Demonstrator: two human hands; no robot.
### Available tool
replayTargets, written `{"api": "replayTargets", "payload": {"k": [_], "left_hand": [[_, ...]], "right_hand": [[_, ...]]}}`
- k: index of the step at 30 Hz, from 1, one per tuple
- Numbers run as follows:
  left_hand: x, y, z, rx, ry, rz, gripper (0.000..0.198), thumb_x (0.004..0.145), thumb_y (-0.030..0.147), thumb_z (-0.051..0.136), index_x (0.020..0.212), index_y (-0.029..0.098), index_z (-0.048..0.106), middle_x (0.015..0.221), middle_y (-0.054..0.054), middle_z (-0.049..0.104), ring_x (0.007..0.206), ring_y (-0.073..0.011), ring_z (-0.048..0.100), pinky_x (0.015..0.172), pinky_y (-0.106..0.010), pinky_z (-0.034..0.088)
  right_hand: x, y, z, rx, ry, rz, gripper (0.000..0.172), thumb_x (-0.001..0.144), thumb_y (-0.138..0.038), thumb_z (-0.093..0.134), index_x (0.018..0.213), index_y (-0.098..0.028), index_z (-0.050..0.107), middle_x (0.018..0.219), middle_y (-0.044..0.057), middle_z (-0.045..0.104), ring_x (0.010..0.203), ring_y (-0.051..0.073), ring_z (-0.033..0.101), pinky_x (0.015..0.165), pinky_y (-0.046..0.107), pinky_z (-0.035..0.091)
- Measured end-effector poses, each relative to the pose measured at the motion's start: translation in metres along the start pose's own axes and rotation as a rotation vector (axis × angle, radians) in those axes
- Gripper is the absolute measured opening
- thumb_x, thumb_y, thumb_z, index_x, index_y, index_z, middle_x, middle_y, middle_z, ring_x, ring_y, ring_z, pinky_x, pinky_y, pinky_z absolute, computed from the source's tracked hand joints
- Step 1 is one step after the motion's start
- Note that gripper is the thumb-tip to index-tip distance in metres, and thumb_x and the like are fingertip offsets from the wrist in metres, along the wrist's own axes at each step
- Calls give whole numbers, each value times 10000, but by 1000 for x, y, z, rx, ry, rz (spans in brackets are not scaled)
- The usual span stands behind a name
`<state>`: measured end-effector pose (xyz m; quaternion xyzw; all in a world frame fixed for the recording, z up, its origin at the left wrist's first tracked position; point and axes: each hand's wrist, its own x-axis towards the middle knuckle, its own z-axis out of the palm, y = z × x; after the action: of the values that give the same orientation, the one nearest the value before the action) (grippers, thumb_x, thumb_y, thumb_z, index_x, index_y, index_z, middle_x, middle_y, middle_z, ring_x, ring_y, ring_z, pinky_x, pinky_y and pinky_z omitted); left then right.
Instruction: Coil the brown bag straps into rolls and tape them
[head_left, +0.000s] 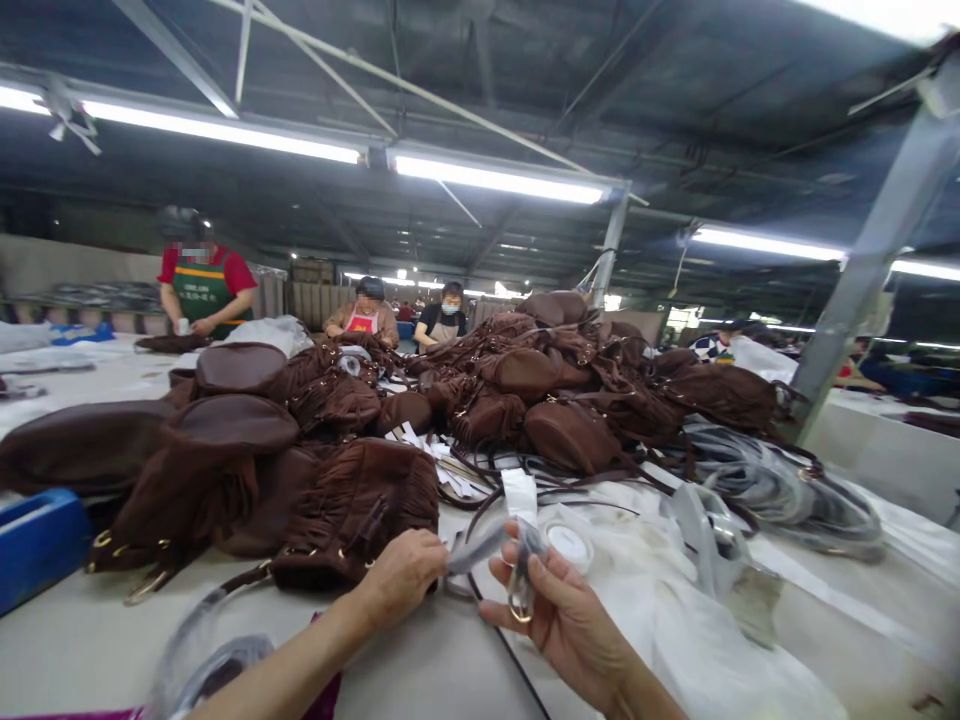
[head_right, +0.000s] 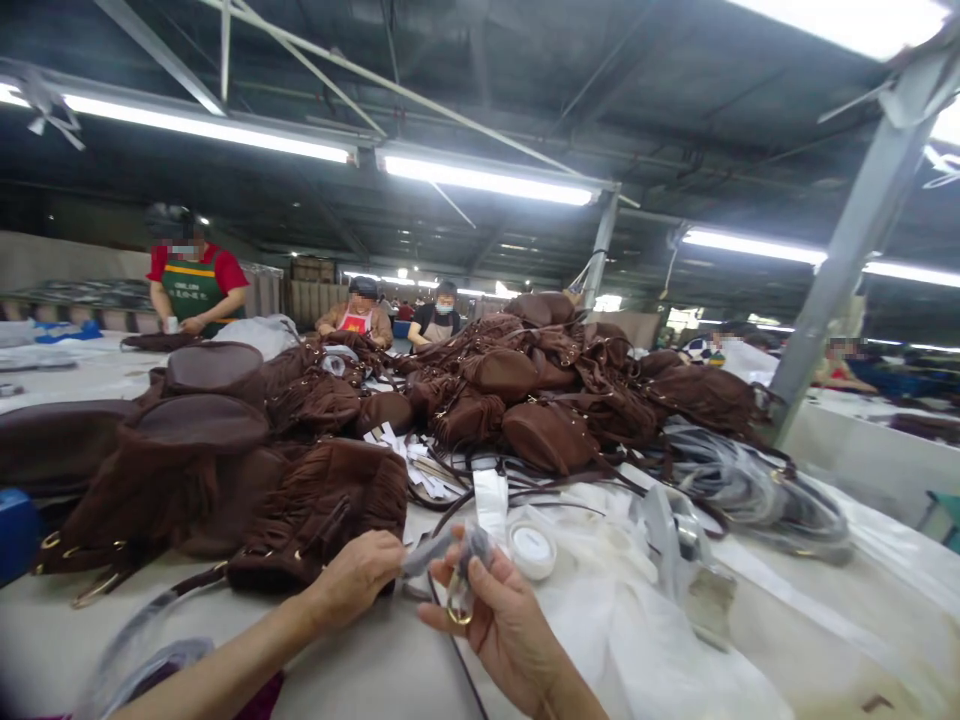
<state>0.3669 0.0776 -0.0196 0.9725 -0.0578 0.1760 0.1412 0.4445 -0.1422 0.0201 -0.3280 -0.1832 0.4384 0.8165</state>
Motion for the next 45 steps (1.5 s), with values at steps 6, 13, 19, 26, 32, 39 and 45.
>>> {"api": "replayTargets", "payload": {"k": [6,13,19,26,32,39,45], "left_hand": [[21,13,-33,-386,-25,-116,225,796,156,569,962,213,709,975,-55,690,952,-234,599,894,-307,419],[50,24,-5,-1016,141,-68,370,896,450,495,842,128,669,813,-50,649,773,-174,569,738,-253,435],[40,16,21,-1185,58,-165,507,868,566,488,599,143,571,569,-15,544,599,-130,484,681,-250,390],[38,17,15,-1350,49,-331,516,732,653,589,592,159,533,470,13,480,469,-112,419,524,-238,322],[27,20,4,-1544,26,-499,301,650,421,672,626,133,588,584,-12,554,527,-121,479,516,-231,374],[19,-4,10,-1897,-118,-578,127,606,241,614,647,121,621,580,-43,603,536,-156,565,568,-288,496],[20,0,7,-1865,-191,-531,161,598,136,636,748,93,675,656,-46,613,566,-137,558,588,-273,496]], "right_hand": [[44,9,7,-74,-64,-104,431,699,-230,835,1086,-260,649,899,-3,699,917,182,669,876,423,542],[56,8,3,-158,-90,-126,401,724,-322,815,1093,-284,663,1022,23,725,928,169,676,893,388,532],[72,9,-4,-656,-11,-253,487,741,-425,766,1185,-263,650,1172,77,679,746,169,666,581,284,580],[89,23,-20,-1705,-117,-921,349,973,-236,417,1248,-205,629,812,91,742,643,179,673,595,270,567],[85,27,-7,-1989,-517,-1399,328,979,-144,377,1207,-161,612,1091,126,725,1081,191,645,988,386,498],[86,32,-9,-1942,-507,-1460,305,965,-104,388,1092,-195,650,991,28,751,1049,137,650,1192,438,198],[77,42,-25,-2051,-417,-1356,327,975,-155,367,1193,-149,610,1026,83,734,1094,185,624,1201,495,111]]}}
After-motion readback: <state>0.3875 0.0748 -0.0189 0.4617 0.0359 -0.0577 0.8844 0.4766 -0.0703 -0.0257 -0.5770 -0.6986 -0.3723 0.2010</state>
